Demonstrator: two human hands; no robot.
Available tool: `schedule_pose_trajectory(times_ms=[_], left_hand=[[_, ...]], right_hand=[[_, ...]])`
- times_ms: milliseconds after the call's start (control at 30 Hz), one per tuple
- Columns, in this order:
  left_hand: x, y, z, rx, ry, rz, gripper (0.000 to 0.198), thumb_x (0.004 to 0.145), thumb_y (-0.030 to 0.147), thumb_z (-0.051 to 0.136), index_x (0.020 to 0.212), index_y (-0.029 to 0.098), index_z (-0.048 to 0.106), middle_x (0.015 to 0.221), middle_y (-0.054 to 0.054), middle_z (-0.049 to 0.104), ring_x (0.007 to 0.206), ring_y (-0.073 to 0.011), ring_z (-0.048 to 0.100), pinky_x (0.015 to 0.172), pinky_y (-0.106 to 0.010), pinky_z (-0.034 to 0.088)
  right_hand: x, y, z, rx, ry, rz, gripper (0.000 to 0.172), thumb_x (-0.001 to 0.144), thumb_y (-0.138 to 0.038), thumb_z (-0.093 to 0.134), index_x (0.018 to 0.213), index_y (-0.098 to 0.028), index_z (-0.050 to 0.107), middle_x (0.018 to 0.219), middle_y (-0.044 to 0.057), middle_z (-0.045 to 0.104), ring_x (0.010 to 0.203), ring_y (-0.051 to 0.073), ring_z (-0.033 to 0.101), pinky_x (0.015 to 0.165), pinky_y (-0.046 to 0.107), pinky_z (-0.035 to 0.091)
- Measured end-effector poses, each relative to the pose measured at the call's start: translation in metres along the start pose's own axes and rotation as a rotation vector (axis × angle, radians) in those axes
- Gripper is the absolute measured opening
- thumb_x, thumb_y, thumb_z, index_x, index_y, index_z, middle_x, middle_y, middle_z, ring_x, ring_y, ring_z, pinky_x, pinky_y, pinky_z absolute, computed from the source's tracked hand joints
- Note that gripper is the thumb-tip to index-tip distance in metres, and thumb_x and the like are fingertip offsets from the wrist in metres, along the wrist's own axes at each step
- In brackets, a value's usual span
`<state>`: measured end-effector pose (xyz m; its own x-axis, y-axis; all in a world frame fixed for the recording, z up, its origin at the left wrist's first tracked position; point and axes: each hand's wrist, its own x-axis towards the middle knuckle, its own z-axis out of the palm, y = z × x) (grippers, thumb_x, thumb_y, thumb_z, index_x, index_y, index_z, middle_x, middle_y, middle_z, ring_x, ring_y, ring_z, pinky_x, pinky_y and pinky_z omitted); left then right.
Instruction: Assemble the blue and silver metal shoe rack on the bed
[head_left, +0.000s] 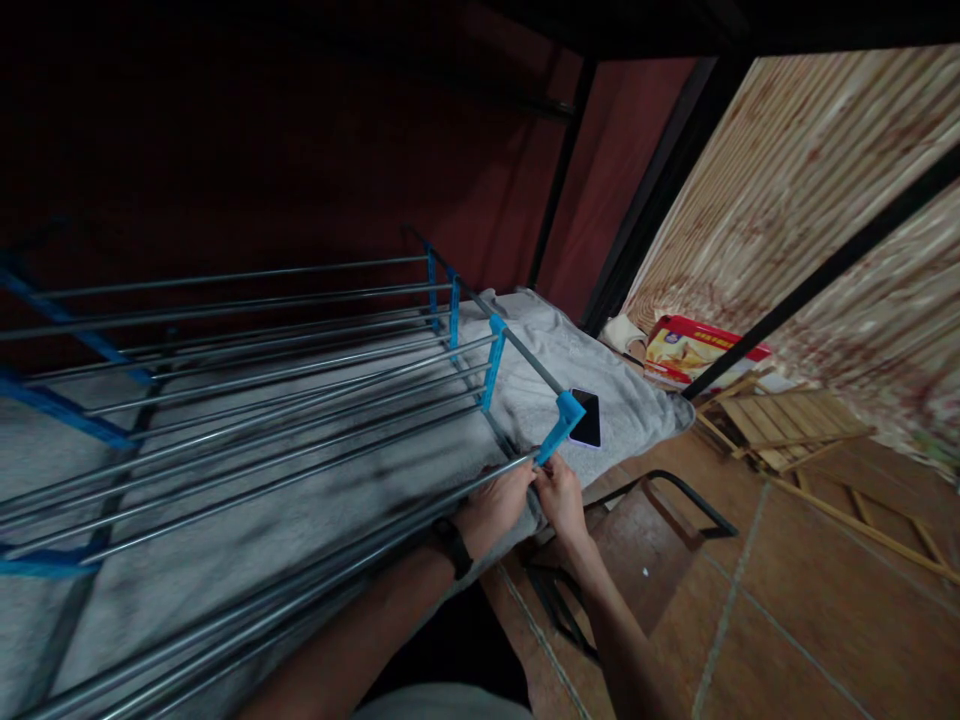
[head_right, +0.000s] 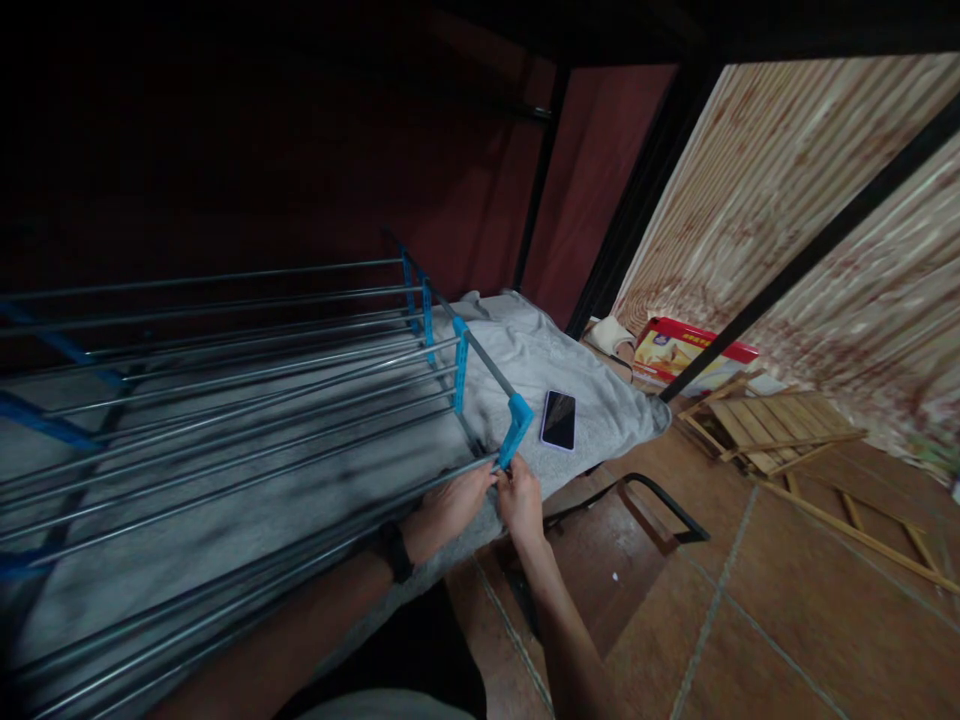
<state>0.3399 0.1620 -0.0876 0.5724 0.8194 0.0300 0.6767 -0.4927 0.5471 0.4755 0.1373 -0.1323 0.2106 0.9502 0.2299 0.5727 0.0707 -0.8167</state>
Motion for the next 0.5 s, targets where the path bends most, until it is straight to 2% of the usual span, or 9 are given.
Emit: schedule_pose_trajectory(times_ms=[133, 367, 500], left_hand=[[0.0, -0.004, -0.003, -0.004, -0.008, 0.047, 0.037, 0.096, 0.016, 0.028, 0.118, 0.013, 0.057, 0.114, -0.015, 0.066, 0.104, -0.0239, 0.062, 0.094, -0.036, 0.046], [-0.007, -0.003, -0.009, -0.077, -0.064, -0.036, 0.035, 0.097, 0.02, 0.03, 0.121, 0.017, 0.054, 0.106, -0.012, 0.069, 0.095, -0.0227, 0.066, 0.08, -0.032, 0.052], [-0.009, -0.005, -0.006, -0.086, -0.031, -0.019, 0.034, 0.097, 0.022, 0.03, 0.121, 0.018, 0.054, 0.108, -0.012, 0.068, 0.099, -0.0225, 0.065, 0.082, -0.032, 0.051]], right_hand=[[0.0, -0.003, -0.001, -0.003, -0.021, 0.004, 0.014, 0.082, -0.026, 0.049, 0.091, -0.02, 0.058, 0.087, 0.006, 0.068, 0.082, 0.022, 0.063, 0.076, 0.033, 0.047], [-0.002, -0.004, -0.003, -0.042, -0.037, -0.007, 0.019, 0.085, -0.027, 0.049, 0.099, -0.02, 0.059, 0.088, 0.007, 0.068, 0.081, 0.023, 0.064, 0.076, 0.033, 0.048], [-0.004, -0.003, -0.002, -0.068, -0.037, -0.024, 0.019, 0.085, -0.026, 0.048, 0.098, -0.02, 0.059, 0.086, 0.006, 0.068, 0.081, 0.023, 0.064, 0.076, 0.032, 0.048]])
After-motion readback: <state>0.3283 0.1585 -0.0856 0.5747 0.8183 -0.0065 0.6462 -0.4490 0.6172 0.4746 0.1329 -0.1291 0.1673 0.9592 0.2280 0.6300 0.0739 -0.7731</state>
